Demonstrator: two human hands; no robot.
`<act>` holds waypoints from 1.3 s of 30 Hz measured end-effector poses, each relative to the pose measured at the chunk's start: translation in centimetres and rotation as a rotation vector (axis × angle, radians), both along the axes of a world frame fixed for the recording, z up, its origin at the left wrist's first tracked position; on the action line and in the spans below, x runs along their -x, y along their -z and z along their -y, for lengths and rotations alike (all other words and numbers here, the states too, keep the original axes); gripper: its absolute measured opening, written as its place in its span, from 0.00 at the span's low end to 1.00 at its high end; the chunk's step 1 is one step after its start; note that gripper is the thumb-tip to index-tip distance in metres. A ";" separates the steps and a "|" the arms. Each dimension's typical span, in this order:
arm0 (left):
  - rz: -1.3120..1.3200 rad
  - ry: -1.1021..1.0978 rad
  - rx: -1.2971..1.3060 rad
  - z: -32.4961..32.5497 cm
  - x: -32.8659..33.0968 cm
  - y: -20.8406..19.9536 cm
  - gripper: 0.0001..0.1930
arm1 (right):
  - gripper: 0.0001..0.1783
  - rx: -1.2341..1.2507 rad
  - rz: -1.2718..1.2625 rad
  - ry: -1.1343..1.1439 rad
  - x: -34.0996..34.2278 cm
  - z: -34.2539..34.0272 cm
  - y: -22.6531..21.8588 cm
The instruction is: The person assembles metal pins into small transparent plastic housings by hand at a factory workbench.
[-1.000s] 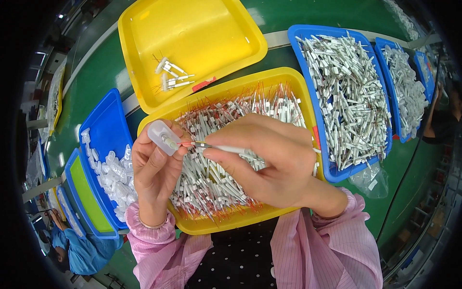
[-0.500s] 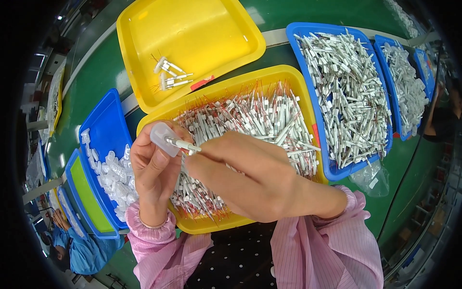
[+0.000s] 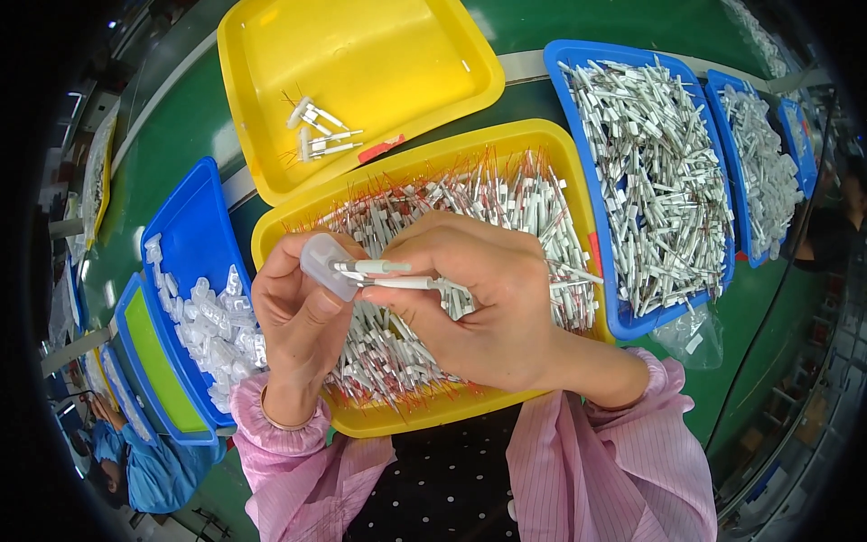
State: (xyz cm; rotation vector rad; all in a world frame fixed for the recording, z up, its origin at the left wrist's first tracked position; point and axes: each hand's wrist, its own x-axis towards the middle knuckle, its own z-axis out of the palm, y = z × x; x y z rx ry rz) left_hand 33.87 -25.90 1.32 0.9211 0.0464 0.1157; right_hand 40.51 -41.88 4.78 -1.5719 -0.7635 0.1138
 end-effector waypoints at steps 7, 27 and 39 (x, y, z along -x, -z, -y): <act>0.120 0.024 -0.086 -0.1 0.1 0.1 0.16 | 0.07 0.002 0.043 0.061 0.6 -0.3 0.3; -0.260 -0.610 -1.241 -7.1 -10.3 1.7 0.13 | 0.23 1.362 0.329 0.589 -8.1 12.3 2.2; -0.964 -0.198 -2.359 -15.1 2.7 -2.1 0.06 | 0.06 1.065 0.290 0.795 -8.8 15.3 1.6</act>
